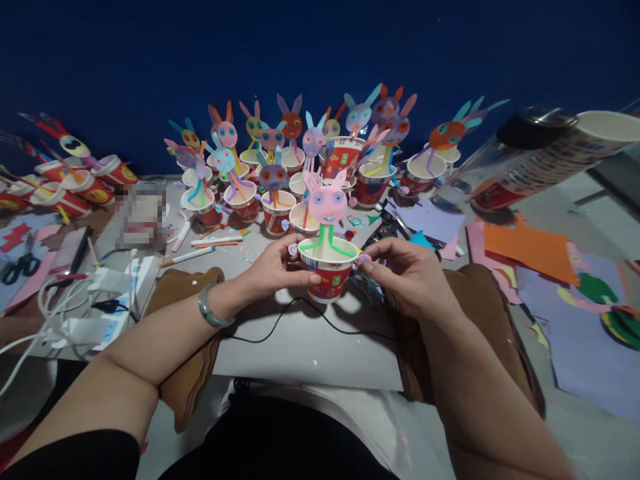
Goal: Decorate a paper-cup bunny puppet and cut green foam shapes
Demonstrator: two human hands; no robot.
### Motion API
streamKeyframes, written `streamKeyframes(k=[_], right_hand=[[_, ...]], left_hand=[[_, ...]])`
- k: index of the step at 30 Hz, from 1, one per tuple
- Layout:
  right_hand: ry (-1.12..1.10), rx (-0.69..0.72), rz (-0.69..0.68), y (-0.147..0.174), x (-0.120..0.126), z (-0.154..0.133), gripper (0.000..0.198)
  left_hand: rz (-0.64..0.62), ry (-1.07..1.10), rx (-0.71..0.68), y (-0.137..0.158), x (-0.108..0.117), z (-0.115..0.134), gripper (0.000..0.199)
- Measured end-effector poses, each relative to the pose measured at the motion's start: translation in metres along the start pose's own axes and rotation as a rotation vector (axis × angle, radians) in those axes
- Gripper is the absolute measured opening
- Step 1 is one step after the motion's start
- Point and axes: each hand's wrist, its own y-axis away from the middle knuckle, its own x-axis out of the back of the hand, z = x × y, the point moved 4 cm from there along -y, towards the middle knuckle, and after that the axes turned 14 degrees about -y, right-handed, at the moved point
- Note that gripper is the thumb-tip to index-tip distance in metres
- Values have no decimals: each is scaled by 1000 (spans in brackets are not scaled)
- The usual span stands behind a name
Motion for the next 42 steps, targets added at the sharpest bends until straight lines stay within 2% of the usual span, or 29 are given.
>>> streamKeyframes(k=[11,20,25,32,42], right_hand=[[113,52,-9,4,-2,-6,30],[322,248,-57,5,-5,-19,16],[349,277,-46,5,-4,-20,12],[333,286,-32,5,-5,-17,6],[228,170,29,5,4,-9,6]], left_hand=[[12,-58,-23,0,1,3,62],[-22,-140,-31,0,3,1,60],[-37,-124,-18,0,2,3,59],[-24,-160,-20,-1,2,1,61],[3,-125,-1,-3,4,-3,62]])
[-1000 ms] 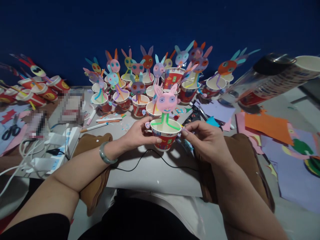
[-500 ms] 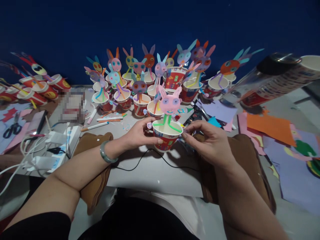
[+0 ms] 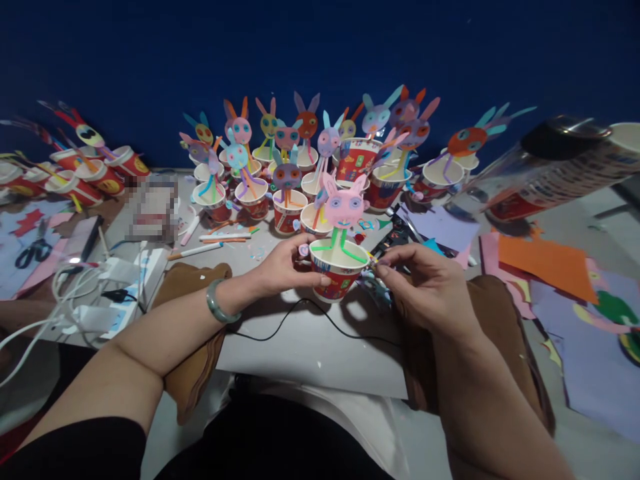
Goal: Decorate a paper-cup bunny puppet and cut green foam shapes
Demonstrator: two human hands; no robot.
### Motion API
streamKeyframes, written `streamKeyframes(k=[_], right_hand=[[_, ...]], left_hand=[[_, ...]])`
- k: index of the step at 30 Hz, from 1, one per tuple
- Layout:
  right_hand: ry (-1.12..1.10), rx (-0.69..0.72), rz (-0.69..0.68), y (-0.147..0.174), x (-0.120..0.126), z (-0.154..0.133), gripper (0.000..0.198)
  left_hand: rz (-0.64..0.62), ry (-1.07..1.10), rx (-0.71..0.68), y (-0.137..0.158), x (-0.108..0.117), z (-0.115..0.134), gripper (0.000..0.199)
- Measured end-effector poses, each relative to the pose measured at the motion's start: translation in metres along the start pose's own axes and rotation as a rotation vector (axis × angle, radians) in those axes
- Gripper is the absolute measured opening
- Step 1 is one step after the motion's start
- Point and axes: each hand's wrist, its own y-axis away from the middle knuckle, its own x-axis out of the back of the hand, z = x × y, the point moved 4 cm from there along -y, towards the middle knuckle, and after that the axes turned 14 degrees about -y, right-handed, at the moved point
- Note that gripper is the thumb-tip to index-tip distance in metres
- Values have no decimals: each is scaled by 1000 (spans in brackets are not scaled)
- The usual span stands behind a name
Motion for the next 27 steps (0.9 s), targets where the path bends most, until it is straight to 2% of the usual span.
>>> streamKeyframes(k=[8,23,27], right_hand=[[-155,47,72,-1,-9,-1,29],[-253,-20,90,-2,-16,7,32],[-234,-23,78,-1,-22,6,33]], left_hand=[[-25,-18,-26,1,-1,3,61],[-17,-80,-35,-3,4,-4,82],[-16,-25,-94,-5,3,0,75]])
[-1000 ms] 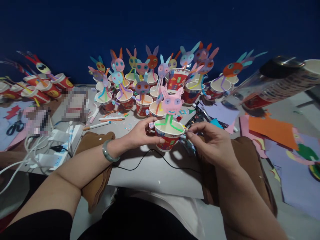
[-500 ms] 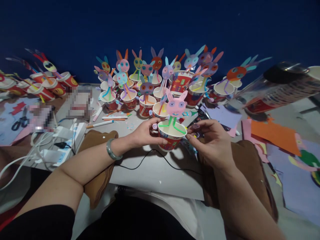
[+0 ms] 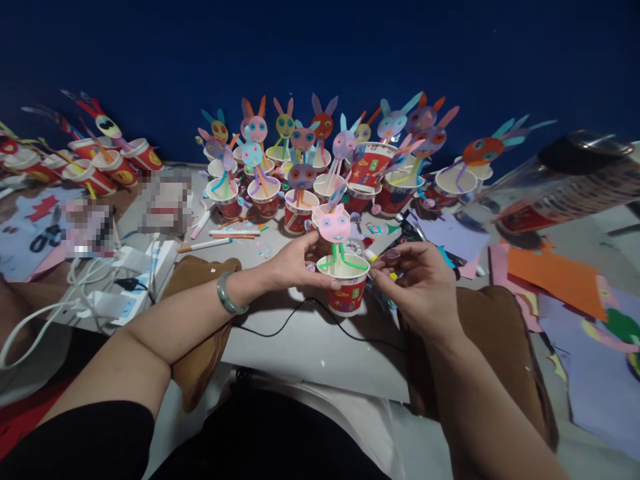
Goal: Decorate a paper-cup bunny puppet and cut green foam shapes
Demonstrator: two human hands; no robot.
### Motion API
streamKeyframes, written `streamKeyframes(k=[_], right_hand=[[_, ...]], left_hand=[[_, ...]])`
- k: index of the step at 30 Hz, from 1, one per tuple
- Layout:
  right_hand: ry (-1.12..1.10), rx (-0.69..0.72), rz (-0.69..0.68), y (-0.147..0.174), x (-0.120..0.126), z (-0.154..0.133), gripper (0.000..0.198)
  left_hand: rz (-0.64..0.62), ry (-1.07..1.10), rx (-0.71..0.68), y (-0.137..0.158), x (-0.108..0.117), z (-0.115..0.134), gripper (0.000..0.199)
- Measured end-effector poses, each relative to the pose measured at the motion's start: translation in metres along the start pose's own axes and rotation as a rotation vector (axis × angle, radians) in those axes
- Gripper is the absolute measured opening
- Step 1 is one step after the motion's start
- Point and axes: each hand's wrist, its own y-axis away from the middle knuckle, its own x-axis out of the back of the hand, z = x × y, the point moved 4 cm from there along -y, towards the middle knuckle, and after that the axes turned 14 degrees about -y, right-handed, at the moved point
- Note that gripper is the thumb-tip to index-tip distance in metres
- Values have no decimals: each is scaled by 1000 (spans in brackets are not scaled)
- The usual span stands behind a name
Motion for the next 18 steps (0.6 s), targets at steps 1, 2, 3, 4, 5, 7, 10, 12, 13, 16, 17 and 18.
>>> streamKeyframes(k=[1,2,3,4,5,7,10,12,13,16,17,18], right_hand=[[12,3,-5,1,-1,0,33],[25,8,-10,1,-3,0,33],[38,15,-15,2,-4,0,33],[48,25,-20,2,-5,0,33],[59,37,-24,3,-6,0,32],[83,60,-37,3,-7,0,32],[127,85,-58,5,-9,3,31],[143,105,-77,5,-9,5,31],[147,119,-87,6,-10,6,30],[151,164,-118,7,-11,7,31],[151,172,-123,7,-11,7,32],[150,172,-125,7,-11,8,32]], left_hand=[[-5,10,-19,0,-1,1,73],[-9,11,-36,0,-1,2,72],[-11,3,-49,0,-1,3,72],[-13,-10,-57,0,-1,4,72],[-14,-27,-57,1,-1,4,73],[-16,-63,-42,1,0,3,75],[-11,-100,-14,2,0,1,74],[9,-108,-4,2,1,1,74],[25,-115,1,2,1,1,75],[67,-151,8,2,1,1,76],[73,-162,6,2,1,0,76],[77,-174,3,2,1,0,75]])
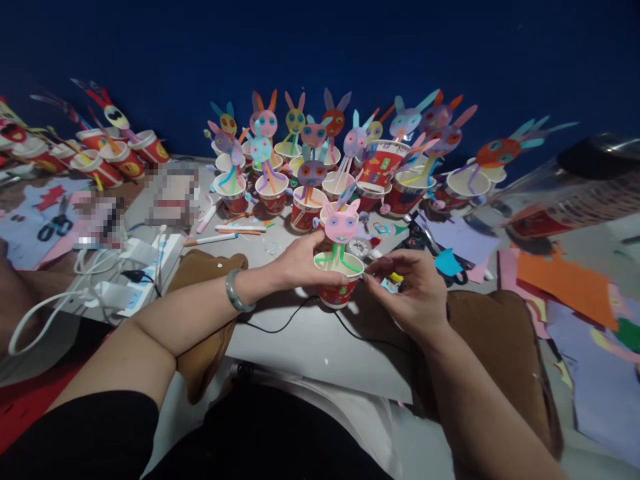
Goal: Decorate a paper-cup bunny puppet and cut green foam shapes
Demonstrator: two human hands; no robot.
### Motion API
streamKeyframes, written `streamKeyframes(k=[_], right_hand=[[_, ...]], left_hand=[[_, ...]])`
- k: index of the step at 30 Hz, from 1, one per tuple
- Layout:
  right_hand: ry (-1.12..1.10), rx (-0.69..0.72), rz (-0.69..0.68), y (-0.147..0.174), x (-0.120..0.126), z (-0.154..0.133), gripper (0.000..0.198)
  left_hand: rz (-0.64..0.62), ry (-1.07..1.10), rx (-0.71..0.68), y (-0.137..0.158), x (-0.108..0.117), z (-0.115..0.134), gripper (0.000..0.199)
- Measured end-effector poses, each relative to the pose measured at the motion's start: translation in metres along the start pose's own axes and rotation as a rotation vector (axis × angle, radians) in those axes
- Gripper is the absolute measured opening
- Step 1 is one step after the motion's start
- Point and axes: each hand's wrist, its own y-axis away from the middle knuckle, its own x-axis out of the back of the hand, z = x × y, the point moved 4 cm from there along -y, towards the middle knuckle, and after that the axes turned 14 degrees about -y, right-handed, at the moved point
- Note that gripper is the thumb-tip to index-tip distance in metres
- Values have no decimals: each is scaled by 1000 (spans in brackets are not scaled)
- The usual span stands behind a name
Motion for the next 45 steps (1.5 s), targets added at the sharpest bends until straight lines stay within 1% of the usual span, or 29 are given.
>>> streamKeyframes(k=[6,12,14,16,19,21,25,28,35,41,45], right_hand=[[20,-29,12,0,1,2,34],[51,-12,27,0,4,5,36],[76,-17,40,0,7,4,32],[94,-22,44,-1,10,2,22],[109,-60,-26,-3,12,-2,8],[119,-89,-88,-5,11,-5,5],[151,-94,-145,-8,5,-8,7],[191,-96,-160,-8,2,-6,9],[212,-109,-130,-7,1,-2,11],[234,-101,-103,-6,0,-3,13],[205,-159,-87,-6,1,-1,17]], left_hand=[[37,-73,-9,2,2,3,66],[77,-261,46,4,5,7,54],[96,-290,52,3,6,6,53],[105,-277,43,3,6,5,52],[112,-254,29,2,6,3,51],[131,-272,19,2,7,3,51],[162,-335,-4,2,9,6,52],[180,-382,-14,3,9,9,51],[156,-440,-16,5,8,13,53],[163,-490,-36,6,7,14,58],[164,-520,-36,6,7,15,56]])
